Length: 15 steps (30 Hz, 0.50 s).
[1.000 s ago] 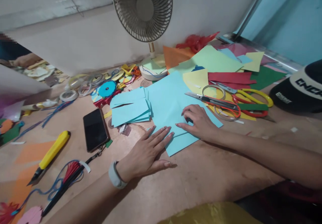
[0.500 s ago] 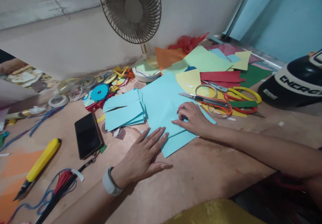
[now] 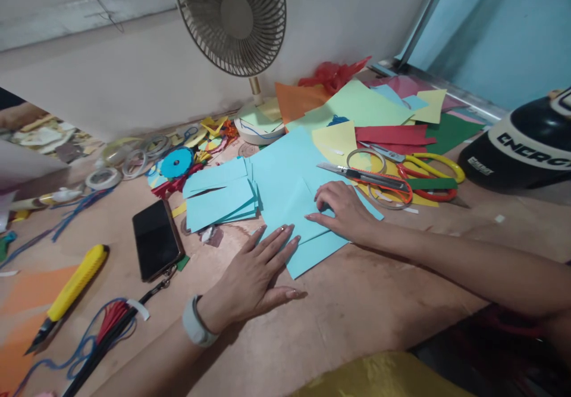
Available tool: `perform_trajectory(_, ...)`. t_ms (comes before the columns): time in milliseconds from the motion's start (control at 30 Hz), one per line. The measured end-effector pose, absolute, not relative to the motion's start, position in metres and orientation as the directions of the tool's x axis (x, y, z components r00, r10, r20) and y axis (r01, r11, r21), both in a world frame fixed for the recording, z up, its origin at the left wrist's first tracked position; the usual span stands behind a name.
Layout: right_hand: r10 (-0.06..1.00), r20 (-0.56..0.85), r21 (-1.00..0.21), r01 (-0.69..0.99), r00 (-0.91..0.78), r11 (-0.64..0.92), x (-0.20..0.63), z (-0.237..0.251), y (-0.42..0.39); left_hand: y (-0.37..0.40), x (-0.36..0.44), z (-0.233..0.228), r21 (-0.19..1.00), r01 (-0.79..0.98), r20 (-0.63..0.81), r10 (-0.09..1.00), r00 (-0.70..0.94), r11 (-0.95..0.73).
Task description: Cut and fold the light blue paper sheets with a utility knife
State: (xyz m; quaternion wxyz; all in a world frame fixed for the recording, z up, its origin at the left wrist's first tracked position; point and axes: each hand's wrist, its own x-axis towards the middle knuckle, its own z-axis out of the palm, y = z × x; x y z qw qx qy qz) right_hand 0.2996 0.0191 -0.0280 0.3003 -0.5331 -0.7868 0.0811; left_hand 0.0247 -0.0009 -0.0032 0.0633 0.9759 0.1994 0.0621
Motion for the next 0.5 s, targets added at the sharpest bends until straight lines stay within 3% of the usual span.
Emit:
perform_trajectory(67,0.861,0.442,-0.411,0.797,-0.251,0.443,0.298,-0.025,0.015,-0.001,0.025,-0.004,0.152,0.387,0.093,0.403,0.910,-0.909)
perform_trajectory(167,0.740,0.534,-0.233,0.770,-0.410,0.595,0.290,-0.020,-0.001,-0.002,0.025,-0.004,0.139,0.388,0.086,0.401,0.912,-0.911)
perform_trajectory(233,0.650,0.489,-0.109,0.698,-0.582,0.708,0.283,-0.018,-0.017,-0.002,0.024,-0.005,0.127,0.386,0.091,0.398,0.913,-0.914)
perform_trajectory(300,0.620,0.391,-0.066,0.652,-0.680,0.756,0.277,-0.018,-0.032,-0.002,0.024,-0.006,0.119,0.379,0.103,0.391,0.915,-0.918)
perform_trajectory(400,0.627,0.311,-0.030,0.652,-0.714,0.757,0.274,-0.020,-0.044,-0.001,0.024,-0.005,0.111,0.374,0.102,0.384,0.917,-0.921)
perform_trajectory(500,0.614,0.328,0.024,0.656,-0.718,0.754,0.280,-0.019,-0.047,-0.002,0.025,-0.003,0.095,0.387,0.087,0.395,0.914,-0.917)
